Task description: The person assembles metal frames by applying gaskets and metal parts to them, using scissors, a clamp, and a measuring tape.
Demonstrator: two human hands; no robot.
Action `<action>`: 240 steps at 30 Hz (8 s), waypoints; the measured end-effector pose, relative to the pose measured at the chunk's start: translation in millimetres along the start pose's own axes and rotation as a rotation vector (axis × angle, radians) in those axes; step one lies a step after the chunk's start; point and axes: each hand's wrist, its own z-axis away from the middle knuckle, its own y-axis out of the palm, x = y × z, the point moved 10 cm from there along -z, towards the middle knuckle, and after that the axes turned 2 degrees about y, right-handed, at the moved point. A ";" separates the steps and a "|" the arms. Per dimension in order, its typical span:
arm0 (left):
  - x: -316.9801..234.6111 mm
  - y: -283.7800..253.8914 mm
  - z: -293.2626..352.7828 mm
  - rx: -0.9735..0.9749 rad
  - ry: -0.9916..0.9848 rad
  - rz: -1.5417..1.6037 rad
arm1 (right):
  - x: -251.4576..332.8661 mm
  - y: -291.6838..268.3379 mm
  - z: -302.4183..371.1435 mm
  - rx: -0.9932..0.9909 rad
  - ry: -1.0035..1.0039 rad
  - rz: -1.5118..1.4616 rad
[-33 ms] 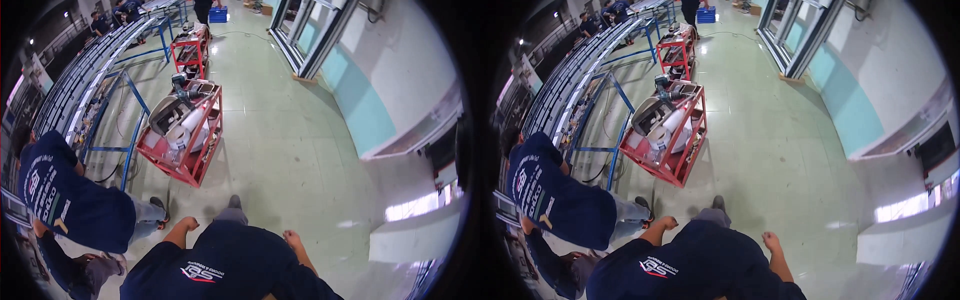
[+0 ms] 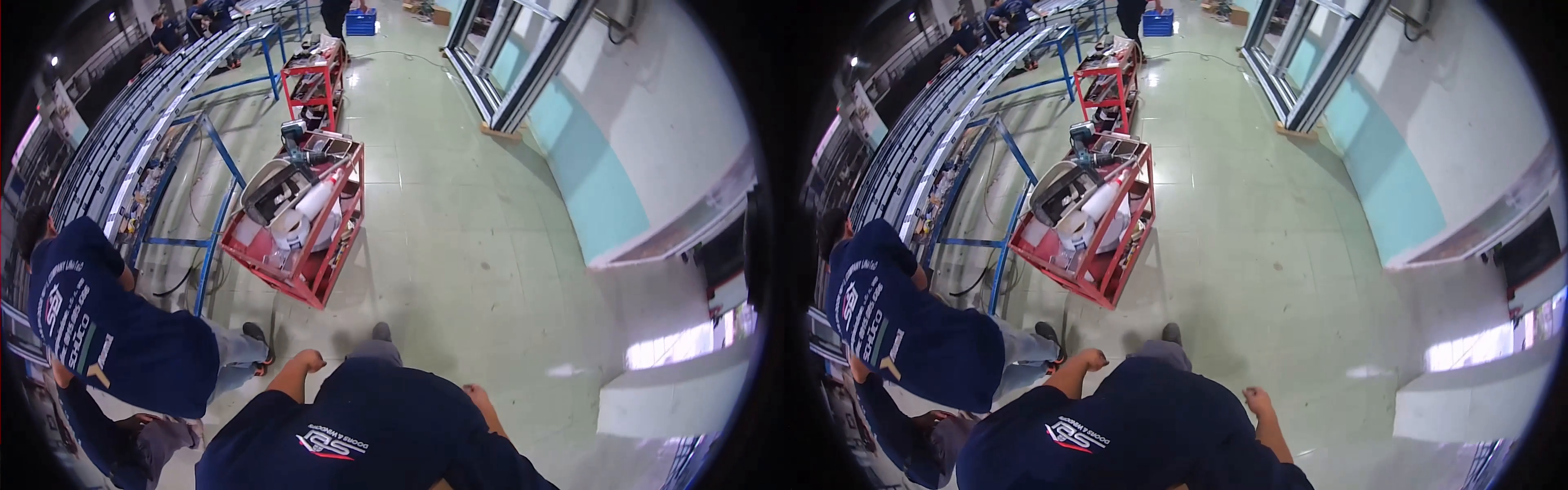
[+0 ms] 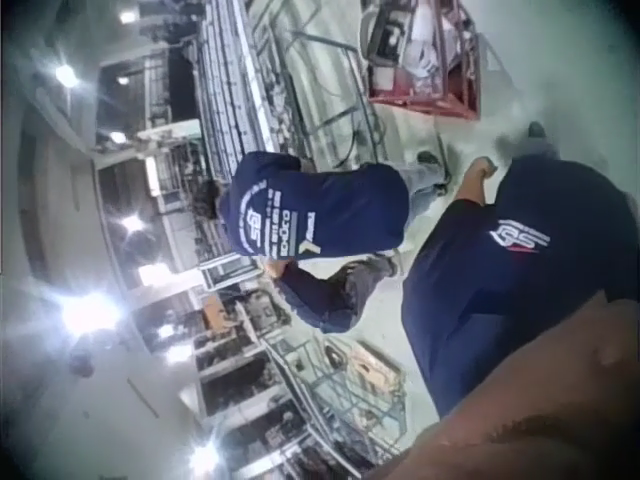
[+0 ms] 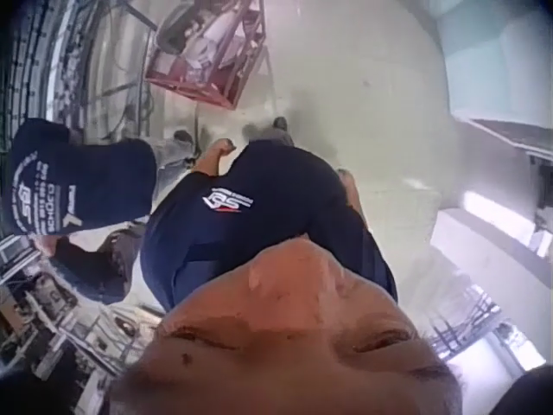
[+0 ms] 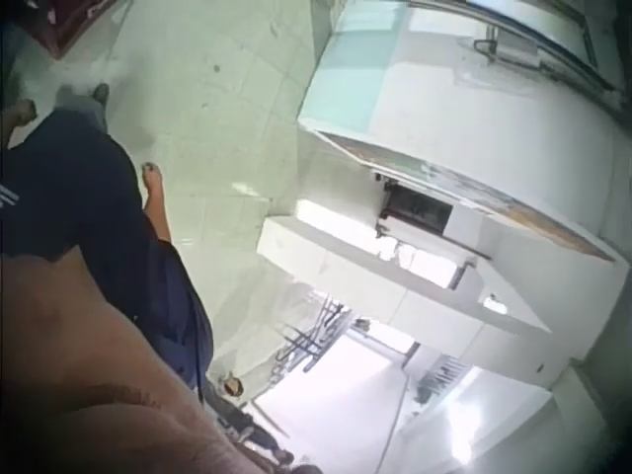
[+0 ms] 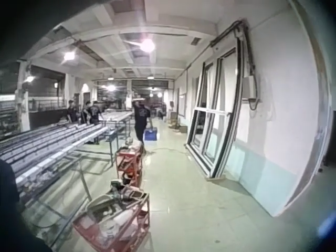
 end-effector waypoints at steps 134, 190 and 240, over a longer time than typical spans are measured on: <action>711.2 -578.0 55.2 -1.132 -1.854 2.091 | 1726.3 1261.9 153.7 1.215 -2.415 0.592; 709.3 -559.1 -16.5 -1.212 -1.827 2.192 | 1713.5 1269.8 160.7 1.124 -2.442 0.671; 261.1 -730.5 -176.0 -0.798 -2.978 2.104 | 1670.8 1206.0 109.9 1.326 -2.671 0.435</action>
